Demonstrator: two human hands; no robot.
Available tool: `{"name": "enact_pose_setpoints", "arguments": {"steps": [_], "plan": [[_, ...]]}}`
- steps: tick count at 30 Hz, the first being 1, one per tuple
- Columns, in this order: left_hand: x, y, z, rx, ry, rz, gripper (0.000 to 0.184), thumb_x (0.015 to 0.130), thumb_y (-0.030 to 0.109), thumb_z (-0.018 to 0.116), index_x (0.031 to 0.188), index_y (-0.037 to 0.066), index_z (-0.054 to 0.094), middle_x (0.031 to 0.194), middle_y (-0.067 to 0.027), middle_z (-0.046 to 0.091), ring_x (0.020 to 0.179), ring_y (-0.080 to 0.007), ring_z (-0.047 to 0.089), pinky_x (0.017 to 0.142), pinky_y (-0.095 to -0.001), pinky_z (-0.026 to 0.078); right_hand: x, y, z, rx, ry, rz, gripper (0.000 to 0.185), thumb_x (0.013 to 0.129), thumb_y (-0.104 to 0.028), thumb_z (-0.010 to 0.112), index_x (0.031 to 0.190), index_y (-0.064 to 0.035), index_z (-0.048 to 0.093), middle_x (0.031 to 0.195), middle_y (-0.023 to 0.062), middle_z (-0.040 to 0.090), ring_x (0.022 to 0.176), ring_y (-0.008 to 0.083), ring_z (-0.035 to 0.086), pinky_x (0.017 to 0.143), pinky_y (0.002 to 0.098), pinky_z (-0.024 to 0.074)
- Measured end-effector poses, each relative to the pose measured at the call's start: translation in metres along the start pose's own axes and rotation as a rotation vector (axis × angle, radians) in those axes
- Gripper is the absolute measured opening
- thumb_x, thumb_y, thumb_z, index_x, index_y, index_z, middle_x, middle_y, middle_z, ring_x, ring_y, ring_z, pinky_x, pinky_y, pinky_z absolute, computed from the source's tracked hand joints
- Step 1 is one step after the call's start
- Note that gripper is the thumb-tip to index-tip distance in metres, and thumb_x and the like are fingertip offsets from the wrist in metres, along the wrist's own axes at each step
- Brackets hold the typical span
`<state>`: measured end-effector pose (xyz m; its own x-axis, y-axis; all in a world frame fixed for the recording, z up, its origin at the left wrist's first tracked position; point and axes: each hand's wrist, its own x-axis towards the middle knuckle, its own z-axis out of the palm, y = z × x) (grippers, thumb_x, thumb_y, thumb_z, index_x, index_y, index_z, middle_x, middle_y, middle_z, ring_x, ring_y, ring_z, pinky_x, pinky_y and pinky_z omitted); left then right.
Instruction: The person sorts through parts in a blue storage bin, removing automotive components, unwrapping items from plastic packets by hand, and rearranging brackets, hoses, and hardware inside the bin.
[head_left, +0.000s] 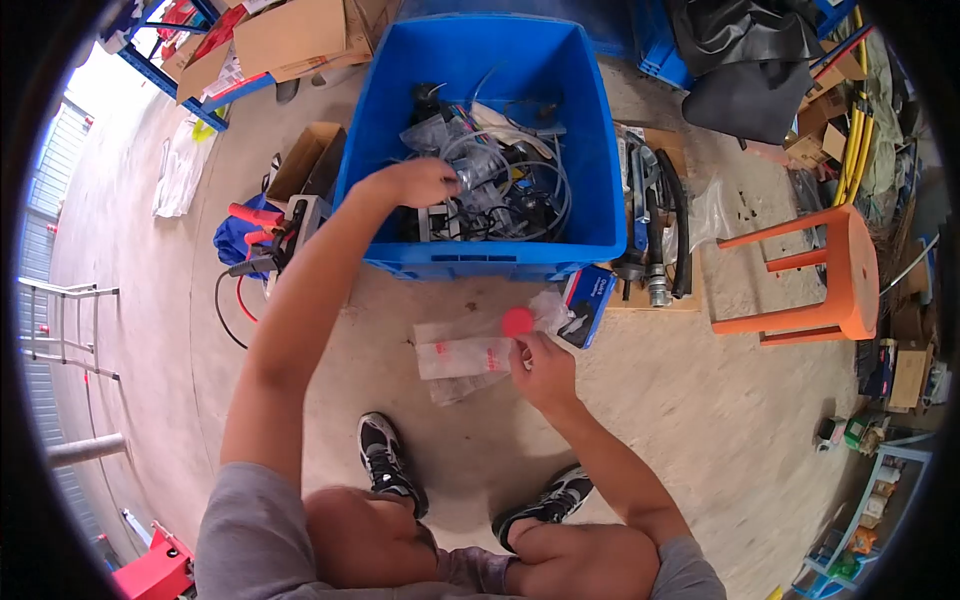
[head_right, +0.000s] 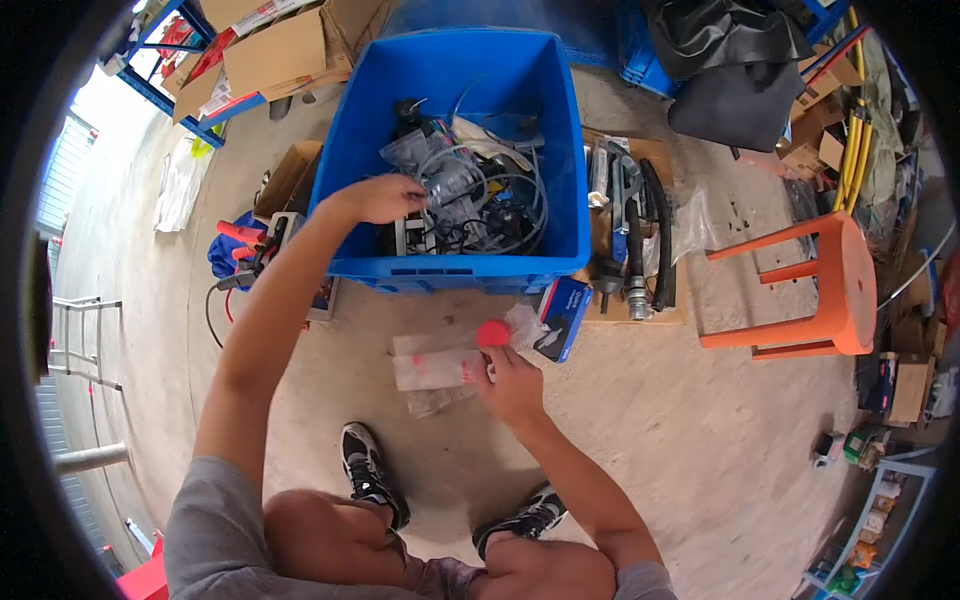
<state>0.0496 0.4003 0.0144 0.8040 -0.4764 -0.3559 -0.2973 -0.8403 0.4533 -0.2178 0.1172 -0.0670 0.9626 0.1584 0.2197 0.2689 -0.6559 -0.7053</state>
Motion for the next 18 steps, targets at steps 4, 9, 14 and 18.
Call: {"name": "enact_pose_setpoints", "arguments": {"steps": [4,9,14,18], "plan": [[-0.11,0.088,-0.042,-0.027,0.355,0.25,0.027,0.101,0.018,0.061,0.114,-0.004,0.069,0.117,-0.0216,0.07,0.109,-0.0404,0.066,0.096,-0.0431,0.052,0.011,-0.018,-0.023,0.215,0.133,0.06,0.007,0.095,-0.009,0.07,0.099,-0.0035,0.068,0.085,0.0097,0.069,0.069,0.0186,0.07,0.059,0.0313,0.0555],[-0.207,0.167,0.009,0.315,0.357,0.286,0.024,0.092,0.009,0.061,0.11,-0.001,0.072,0.122,-0.0163,0.067,0.119,-0.0328,0.063,0.108,-0.0467,0.047,0.025,-0.03,-0.059,0.936,0.044,0.207,0.042,0.092,-0.011,0.074,0.129,-0.0015,0.057,0.12,0.0116,0.064,0.095,0.0188,0.067,0.073,0.0312,0.0593],[-0.209,0.143,0.109,0.785,0.138,0.463,0.027,0.088,0.02,0.062,0.105,0.005,0.076,0.125,-0.0107,0.067,0.132,-0.03,0.055,0.117,-0.0528,0.037,0.018,-0.049,-0.054,0.55,-0.178,0.135,0.073,0.088,-0.021,0.077,0.149,-0.0042,0.041,0.135,0.0176,0.059,0.104,0.0241,0.068,0.077,0.0363,0.0612],[-0.185,0.098,0.177,0.869,-0.133,0.508,0.031,0.088,0.022,0.061,0.109,0.006,0.077,0.125,-0.01,0.068,0.136,-0.0307,0.052,0.121,-0.0544,0.033,-0.008,-0.018,-0.017,0.264,-0.281,0.234,0.071,0.091,-0.027,0.073,0.15,-0.0044,0.041,0.137,0.0199,0.056,0.105,0.0283,0.069,0.077,0.0397,0.061]]}}
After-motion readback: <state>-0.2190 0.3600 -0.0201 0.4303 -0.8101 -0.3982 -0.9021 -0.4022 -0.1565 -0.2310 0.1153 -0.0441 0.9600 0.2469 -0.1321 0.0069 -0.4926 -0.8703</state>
